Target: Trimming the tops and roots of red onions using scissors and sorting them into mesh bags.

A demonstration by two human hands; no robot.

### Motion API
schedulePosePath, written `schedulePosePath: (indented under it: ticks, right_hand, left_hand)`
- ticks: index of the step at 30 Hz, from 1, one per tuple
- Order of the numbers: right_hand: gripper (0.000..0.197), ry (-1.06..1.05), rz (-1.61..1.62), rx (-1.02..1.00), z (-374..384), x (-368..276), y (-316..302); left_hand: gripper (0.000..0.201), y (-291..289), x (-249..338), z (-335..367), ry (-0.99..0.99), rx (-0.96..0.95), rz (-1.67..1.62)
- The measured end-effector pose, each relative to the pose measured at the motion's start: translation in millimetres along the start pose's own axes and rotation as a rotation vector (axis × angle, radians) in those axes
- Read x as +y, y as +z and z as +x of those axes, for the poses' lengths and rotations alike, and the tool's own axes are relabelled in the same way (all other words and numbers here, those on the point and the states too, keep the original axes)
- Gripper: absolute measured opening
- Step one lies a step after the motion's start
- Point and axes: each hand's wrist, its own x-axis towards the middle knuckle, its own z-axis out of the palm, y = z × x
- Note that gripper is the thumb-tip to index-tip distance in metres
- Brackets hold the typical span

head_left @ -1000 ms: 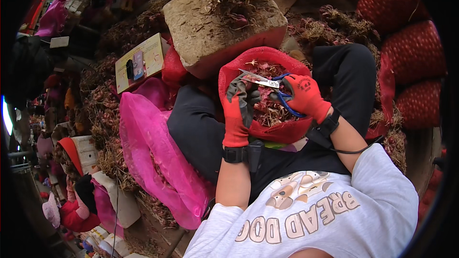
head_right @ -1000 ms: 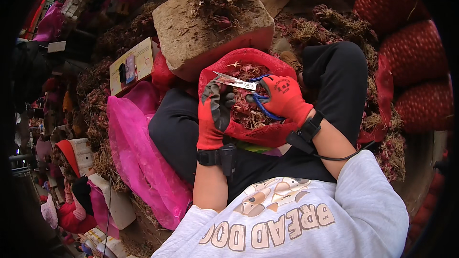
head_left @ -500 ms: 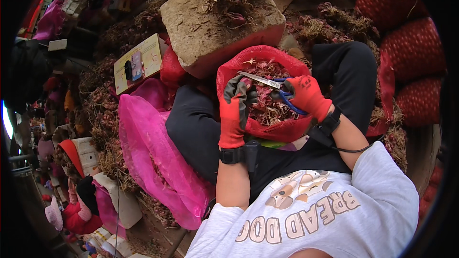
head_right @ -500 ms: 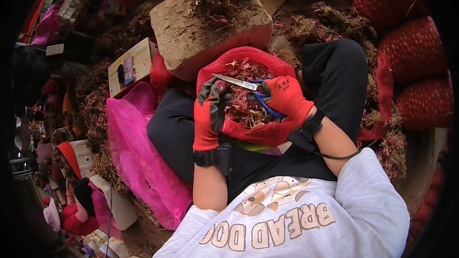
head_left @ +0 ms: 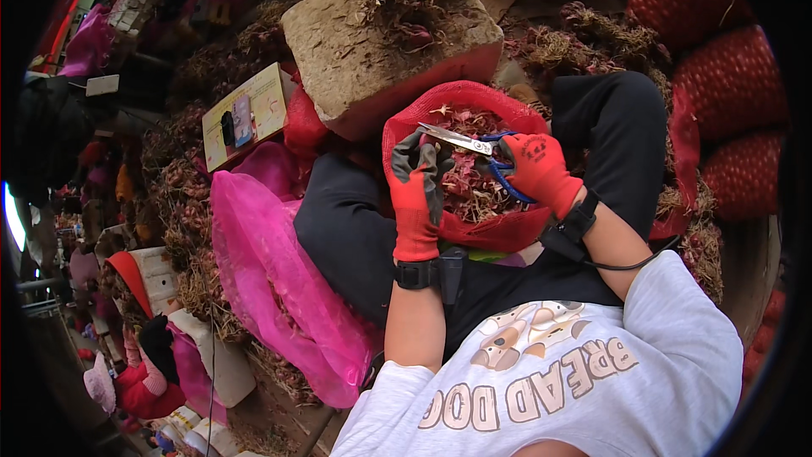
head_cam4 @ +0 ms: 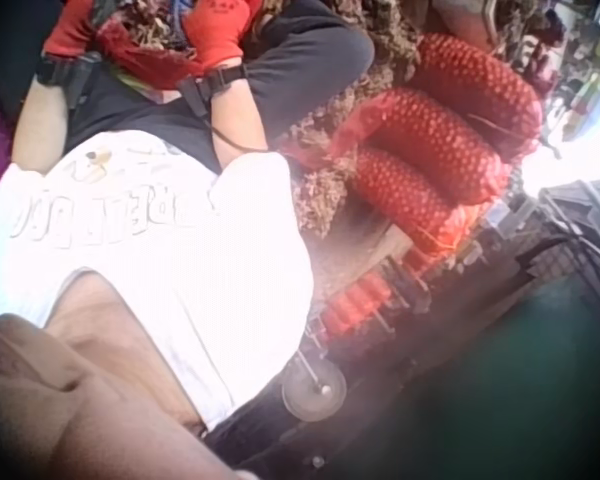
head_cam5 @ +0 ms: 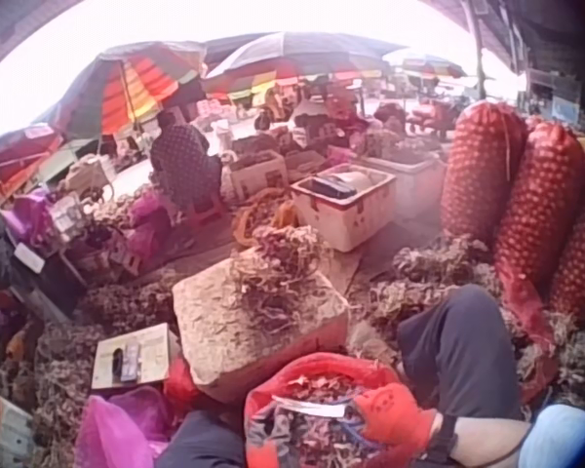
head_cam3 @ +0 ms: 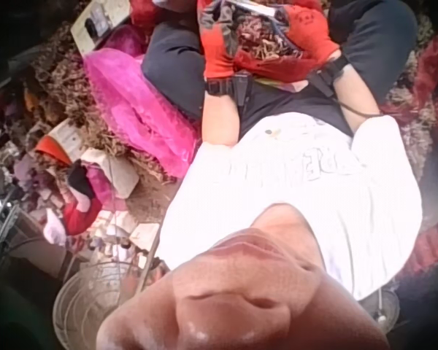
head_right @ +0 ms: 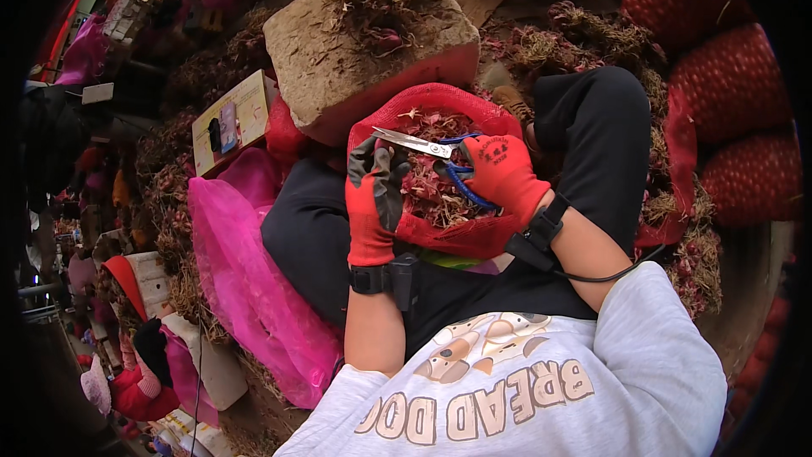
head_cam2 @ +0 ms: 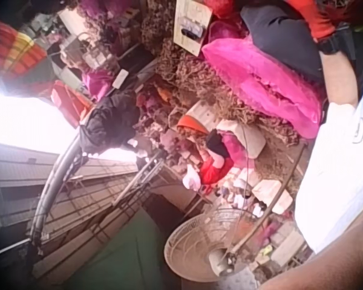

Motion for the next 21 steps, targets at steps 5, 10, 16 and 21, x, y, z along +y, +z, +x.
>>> schedulePosePath:
  ticks: [5, 10, 16, 21]
  right_hand:
    - [0.032, 0.125, 0.178, -0.114, 3.3, -3.3, -11.2]
    - [0.037, 0.036, 0.356, -0.075, -3.0, -0.1, -9.1]
    - [0.038, 0.005, 0.21, -0.074, -0.9, -0.7, -3.1]
    - [0.043, -0.006, 0.225, -0.023, 0.5, -0.6, -1.1]
  left_hand:
    - [0.026, 10.3, 11.2, -2.5, 0.005, 0.027, -0.205]
    - [0.032, 6.8, 9.2, 1.3, 0.217, -0.013, -0.102]
    - [0.043, -0.8, 4.2, 4.8, 0.145, -0.055, -0.113]
    - [0.045, 2.8, 4.4, 3.0, 0.143, -0.072, -0.089]
